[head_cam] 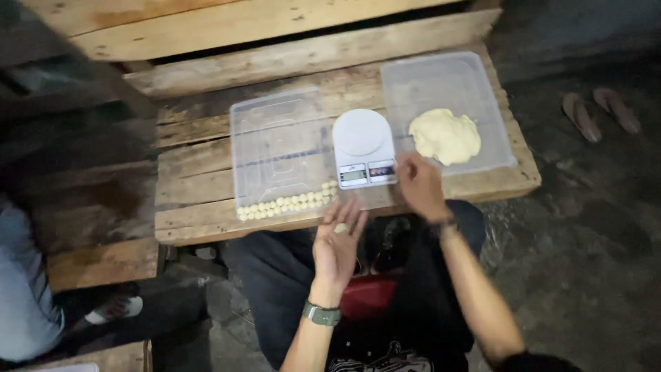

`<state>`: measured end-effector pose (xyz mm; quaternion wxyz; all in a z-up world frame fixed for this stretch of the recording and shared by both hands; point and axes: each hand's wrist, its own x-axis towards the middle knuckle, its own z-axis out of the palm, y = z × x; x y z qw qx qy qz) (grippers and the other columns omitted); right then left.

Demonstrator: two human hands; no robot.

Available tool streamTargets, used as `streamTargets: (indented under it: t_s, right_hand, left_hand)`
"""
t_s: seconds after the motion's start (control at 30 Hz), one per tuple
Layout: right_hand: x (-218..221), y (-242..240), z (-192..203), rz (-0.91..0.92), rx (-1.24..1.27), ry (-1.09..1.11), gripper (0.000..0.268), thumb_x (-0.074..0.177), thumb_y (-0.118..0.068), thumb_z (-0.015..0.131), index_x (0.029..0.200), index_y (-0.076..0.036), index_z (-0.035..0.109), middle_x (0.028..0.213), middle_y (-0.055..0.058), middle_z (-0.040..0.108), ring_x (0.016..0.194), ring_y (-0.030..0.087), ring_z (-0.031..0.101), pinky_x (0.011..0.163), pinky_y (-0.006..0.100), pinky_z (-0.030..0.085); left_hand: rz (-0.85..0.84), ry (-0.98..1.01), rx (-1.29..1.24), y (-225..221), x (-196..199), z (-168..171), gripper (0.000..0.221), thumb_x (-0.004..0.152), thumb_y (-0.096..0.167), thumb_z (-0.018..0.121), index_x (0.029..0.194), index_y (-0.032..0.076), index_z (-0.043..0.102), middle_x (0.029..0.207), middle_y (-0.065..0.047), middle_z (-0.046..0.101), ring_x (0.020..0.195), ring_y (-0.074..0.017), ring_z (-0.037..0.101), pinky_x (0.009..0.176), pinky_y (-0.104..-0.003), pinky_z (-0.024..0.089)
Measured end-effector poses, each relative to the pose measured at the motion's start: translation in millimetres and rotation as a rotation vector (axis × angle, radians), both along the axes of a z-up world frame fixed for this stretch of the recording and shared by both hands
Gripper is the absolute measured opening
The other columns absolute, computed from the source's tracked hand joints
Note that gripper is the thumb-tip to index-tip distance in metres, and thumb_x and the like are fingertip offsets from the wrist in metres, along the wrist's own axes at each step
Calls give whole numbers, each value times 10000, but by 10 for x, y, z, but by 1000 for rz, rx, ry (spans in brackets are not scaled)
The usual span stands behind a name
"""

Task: Portioning dough by weighing individual pieces on a digital scale and rolling them into small balls.

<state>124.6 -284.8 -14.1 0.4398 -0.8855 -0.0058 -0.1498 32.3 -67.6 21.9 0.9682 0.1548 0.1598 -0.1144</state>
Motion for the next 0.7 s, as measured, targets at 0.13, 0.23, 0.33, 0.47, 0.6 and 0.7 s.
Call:
streamTargets:
  t_s: [0.13,0.23,0.33,0.47,0.6,0.7]
  right_hand:
    - [456,-782,-554,-246,-267,246,367,885,-237,735,1243,-187,677,984,124,731,995,354,733,817,515,566]
    - [526,-938,-552,-223,-391,267,392,893,-197,720,1268,-129,627,1086,192,668,951,438,687,769,564,538]
    - [573,-953,-602,-167,-520,196,273,902,-98,667,1168,-44,635,1033,270,635,812,532,644,657,609,502]
    - [664,-957,-656,-141,-545,218,282,761,119,651,1012,-9,648,986,253,667,835,508,655,696,562,514]
    - [768,-1204,-940,-180,-352,88,130,906,-177,760,829,-146,660,820,153,719,878,460,674,777,503,489]
    - [693,-1202,-846,-127,-343,-15,96,869,-75,719,805,-116,660,801,66,711,798,330,688,737,424,492]
  left_hand:
    - [-7,98,211,70,-108,-156,565,937,75,523,1498,20,480,1461,-274,561,1096,-256,672,1063,-399,500]
    - [-42,158,263,63,-213,18,599,951,128,546,1524,11,415,1494,-338,503,1267,-309,563,1136,-405,427]
    - [-46,213,276,110,-291,-68,529,964,166,519,1450,-23,433,1504,-404,468,1452,-402,454,1212,-443,365]
    - [-18,261,364,260,-337,-339,457,970,297,543,1289,-30,549,1463,-348,562,1346,-354,565,1145,-411,445]
    - [31,257,271,423,-342,-594,414,1021,479,502,1091,96,644,1213,-184,693,1150,-258,639,1094,-412,469]
    - [54,306,148,504,-359,-683,518,1010,416,502,1215,-46,614,1332,-299,628,1241,-367,601,1128,-456,459]
